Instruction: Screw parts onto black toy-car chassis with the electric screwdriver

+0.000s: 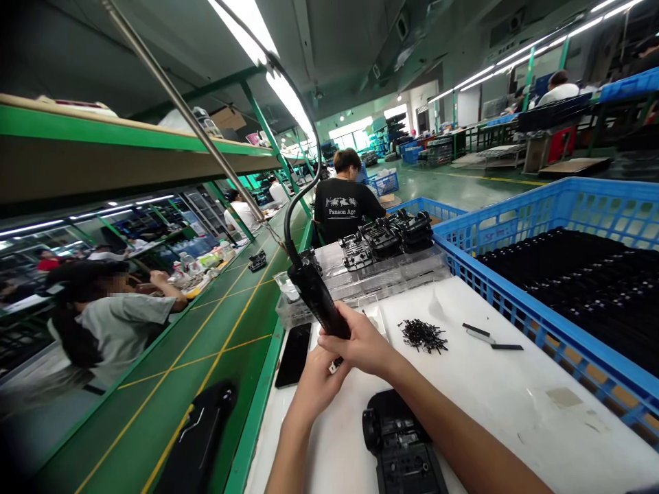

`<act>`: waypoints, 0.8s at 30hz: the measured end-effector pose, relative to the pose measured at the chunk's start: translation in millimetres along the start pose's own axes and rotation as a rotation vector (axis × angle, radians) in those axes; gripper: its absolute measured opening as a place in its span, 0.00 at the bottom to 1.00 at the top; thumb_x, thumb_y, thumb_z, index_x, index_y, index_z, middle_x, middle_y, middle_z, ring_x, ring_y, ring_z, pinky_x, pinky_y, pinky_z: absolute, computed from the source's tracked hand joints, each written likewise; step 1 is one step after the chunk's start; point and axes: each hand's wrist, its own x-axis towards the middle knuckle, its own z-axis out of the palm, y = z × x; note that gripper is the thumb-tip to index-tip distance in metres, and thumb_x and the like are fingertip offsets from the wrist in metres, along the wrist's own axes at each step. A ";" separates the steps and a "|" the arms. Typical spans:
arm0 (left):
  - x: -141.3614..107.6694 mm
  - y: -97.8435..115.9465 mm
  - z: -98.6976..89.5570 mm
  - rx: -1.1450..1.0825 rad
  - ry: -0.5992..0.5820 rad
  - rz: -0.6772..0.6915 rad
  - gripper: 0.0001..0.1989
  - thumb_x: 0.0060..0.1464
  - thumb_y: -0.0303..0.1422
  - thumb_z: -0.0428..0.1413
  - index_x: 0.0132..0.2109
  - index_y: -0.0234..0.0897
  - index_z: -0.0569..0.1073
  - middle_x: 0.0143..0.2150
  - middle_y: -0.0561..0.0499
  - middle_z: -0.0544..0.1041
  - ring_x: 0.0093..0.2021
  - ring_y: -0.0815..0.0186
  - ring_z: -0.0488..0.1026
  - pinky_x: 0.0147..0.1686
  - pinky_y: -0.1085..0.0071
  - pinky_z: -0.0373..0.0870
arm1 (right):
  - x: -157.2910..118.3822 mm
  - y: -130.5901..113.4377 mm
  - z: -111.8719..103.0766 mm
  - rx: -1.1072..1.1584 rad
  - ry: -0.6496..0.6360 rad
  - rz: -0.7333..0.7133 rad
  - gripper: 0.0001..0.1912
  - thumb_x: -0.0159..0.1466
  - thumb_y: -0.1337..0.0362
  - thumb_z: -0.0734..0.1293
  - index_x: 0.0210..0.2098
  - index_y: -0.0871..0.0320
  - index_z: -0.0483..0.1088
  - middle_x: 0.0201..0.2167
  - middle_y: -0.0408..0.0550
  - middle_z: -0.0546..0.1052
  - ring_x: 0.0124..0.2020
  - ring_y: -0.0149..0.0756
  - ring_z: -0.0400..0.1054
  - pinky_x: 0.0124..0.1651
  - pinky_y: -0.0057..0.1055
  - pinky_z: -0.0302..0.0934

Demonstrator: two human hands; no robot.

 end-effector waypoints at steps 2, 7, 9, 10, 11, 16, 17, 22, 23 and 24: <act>0.2 0.4 0.3 -0.005 0.009 0.013 0.08 0.66 0.31 0.57 0.49 0.40 0.80 0.53 0.43 0.81 0.56 0.53 0.76 0.56 0.55 0.71 | 0.2 0.2 -0.2 0.024 -0.007 0.006 0.14 0.65 0.58 0.74 0.46 0.56 0.70 0.42 0.46 0.75 0.43 0.38 0.70 0.48 0.34 0.64; -1.2 -1.2 2.6 -0.026 0.021 0.035 0.09 0.66 0.27 0.55 0.49 0.39 0.78 0.54 0.42 0.80 0.57 0.53 0.74 0.56 0.55 0.71 | 0.3 -0.5 -1.9 0.053 -0.029 0.033 0.16 0.65 0.57 0.75 0.46 0.56 0.70 0.41 0.46 0.75 0.42 0.37 0.70 0.47 0.33 0.64; -2.2 -1.8 4.2 -0.040 0.025 0.032 0.08 0.65 0.26 0.56 0.48 0.38 0.78 0.53 0.42 0.80 0.56 0.53 0.74 0.55 0.55 0.71 | -0.1 -0.7 -2.3 0.072 -0.037 0.046 0.16 0.65 0.57 0.75 0.45 0.56 0.70 0.41 0.45 0.74 0.40 0.36 0.69 0.45 0.32 0.64; -2.7 -1.8 5.1 -0.047 0.029 0.028 0.07 0.65 0.26 0.56 0.46 0.38 0.78 0.51 0.42 0.80 0.55 0.54 0.74 0.54 0.56 0.71 | -0.5 -0.9 -2.4 0.076 -0.040 0.047 0.16 0.65 0.57 0.75 0.45 0.56 0.70 0.40 0.45 0.74 0.40 0.36 0.69 0.45 0.32 0.64; -3.0 -1.5 6.1 -0.055 0.033 0.024 0.07 0.64 0.25 0.56 0.45 0.38 0.77 0.50 0.43 0.80 0.54 0.54 0.74 0.54 0.57 0.72 | -1.0 -1.2 -2.5 0.077 -0.041 0.045 0.16 0.65 0.57 0.75 0.46 0.56 0.70 0.41 0.45 0.74 0.41 0.36 0.69 0.45 0.32 0.64; -2.7 3.5 11.9 -0.115 0.062 0.009 0.04 0.63 0.26 0.58 0.40 0.38 0.77 0.45 0.45 0.80 0.49 0.57 0.76 0.49 0.61 0.72 | -4.9 -5.7 -5.1 0.030 -0.055 0.031 0.17 0.66 0.57 0.75 0.50 0.54 0.70 0.43 0.46 0.74 0.43 0.37 0.69 0.47 0.32 0.65; -2.4 5.1 13.4 -0.132 0.072 0.011 0.03 0.63 0.27 0.58 0.40 0.38 0.77 0.44 0.46 0.80 0.47 0.58 0.76 0.48 0.62 0.72 | -5.9 -7.2 -6.5 0.021 -0.063 0.033 0.17 0.66 0.57 0.75 0.50 0.53 0.70 0.43 0.46 0.74 0.43 0.37 0.70 0.47 0.32 0.65; -1.6 13.3 24.0 -0.227 0.145 0.040 0.04 0.61 0.27 0.61 0.36 0.37 0.75 0.41 0.47 0.79 0.44 0.60 0.76 0.45 0.64 0.72 | -10.9 -14.3 -16.9 0.076 -0.082 0.041 0.22 0.66 0.58 0.75 0.57 0.50 0.68 0.42 0.45 0.74 0.40 0.35 0.69 0.43 0.30 0.66; -1.6 14.7 26.8 -0.247 0.155 0.044 0.04 0.61 0.28 0.61 0.36 0.37 0.75 0.41 0.47 0.79 0.44 0.60 0.76 0.45 0.65 0.72 | -12.0 -15.4 -19.1 0.086 -0.082 0.044 0.23 0.66 0.58 0.75 0.58 0.49 0.68 0.42 0.45 0.74 0.39 0.35 0.69 0.41 0.30 0.66; -1.6 15.9 29.6 -0.265 0.163 0.045 0.04 0.60 0.28 0.62 0.36 0.37 0.76 0.41 0.47 0.80 0.43 0.61 0.76 0.45 0.65 0.73 | -13.1 -16.4 -21.2 0.091 -0.083 0.049 0.24 0.65 0.58 0.75 0.58 0.49 0.68 0.42 0.45 0.74 0.39 0.35 0.69 0.40 0.30 0.66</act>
